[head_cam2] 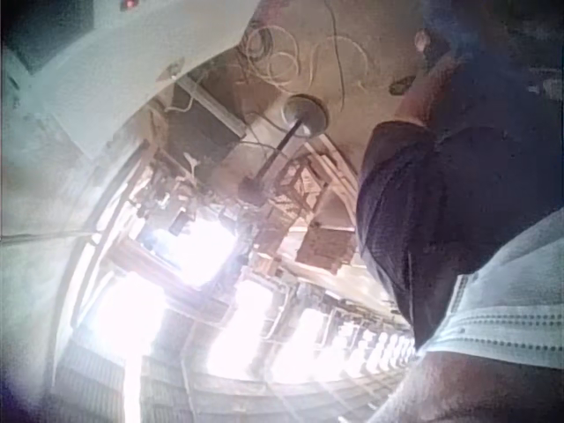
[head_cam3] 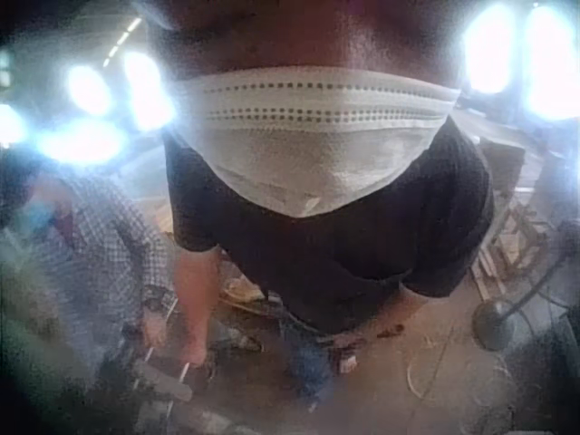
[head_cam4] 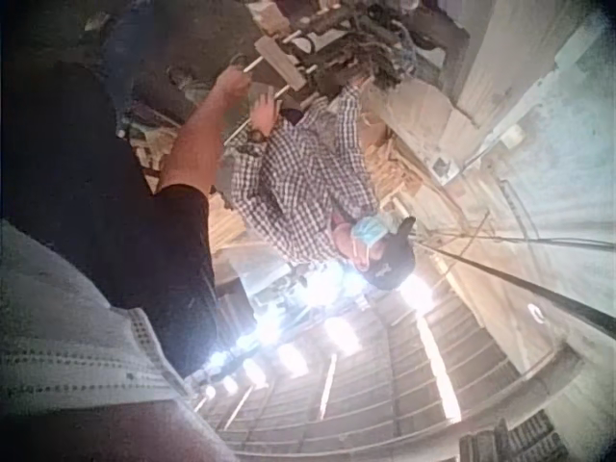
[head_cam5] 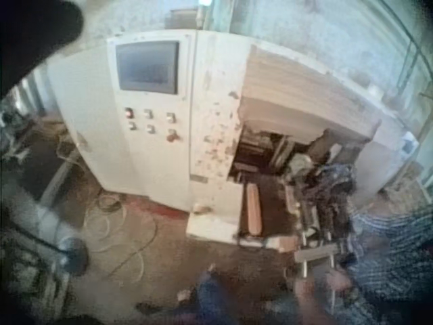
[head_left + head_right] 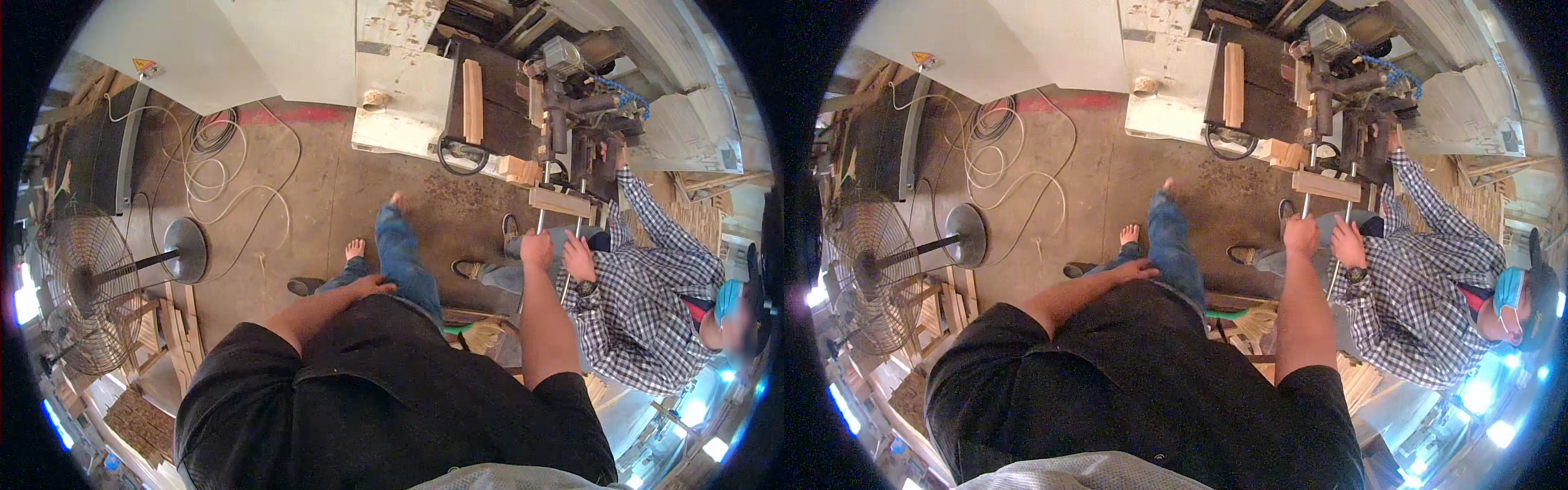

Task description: The person operates a woodworking machine by hand to shape or process small wooden planks.

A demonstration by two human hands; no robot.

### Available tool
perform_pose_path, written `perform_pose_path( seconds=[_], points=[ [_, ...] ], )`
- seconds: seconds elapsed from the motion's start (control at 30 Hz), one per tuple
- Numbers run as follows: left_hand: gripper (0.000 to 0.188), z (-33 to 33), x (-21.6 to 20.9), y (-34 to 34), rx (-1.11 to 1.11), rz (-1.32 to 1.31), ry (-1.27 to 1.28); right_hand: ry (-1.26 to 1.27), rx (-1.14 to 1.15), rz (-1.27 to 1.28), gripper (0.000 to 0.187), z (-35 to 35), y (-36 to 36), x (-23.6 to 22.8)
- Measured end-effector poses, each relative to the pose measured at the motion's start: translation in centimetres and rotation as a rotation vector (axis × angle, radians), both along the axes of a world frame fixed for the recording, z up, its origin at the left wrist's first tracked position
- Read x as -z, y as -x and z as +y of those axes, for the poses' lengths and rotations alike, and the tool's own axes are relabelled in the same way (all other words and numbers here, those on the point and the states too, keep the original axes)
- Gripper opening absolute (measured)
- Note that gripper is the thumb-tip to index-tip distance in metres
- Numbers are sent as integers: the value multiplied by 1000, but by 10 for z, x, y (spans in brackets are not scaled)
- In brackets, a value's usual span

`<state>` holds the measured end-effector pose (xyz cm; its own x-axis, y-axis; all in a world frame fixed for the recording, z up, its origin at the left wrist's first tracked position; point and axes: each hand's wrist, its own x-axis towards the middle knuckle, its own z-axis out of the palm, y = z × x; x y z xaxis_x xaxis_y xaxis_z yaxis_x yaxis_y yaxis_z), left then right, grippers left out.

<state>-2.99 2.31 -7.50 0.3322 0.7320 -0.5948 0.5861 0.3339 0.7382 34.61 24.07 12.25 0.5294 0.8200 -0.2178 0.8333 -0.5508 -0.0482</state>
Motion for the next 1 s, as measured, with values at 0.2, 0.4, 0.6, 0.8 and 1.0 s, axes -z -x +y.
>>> perform_pose_path(
  seconds=[0.2,0.4,0.6,0.8,1.0],
  points=[
    [82,49,-32,24,100,-35,597,-4,-48,-41,41,12,5,-2],
    [43,38,-23,21,260,101,-39,-143,30,67,38,15,-24,23],
    [28,12,18,12,-72,-175,-308,-333,-279,-86,34,19,-51,52],
    [29,13,-9,16,0,-74,-183,-124,-319,-39,39,28,-66,56],
    [31,7,-27,23,39,-20,-199,-203,-174,232,33,5,-26,22]
  ],
)
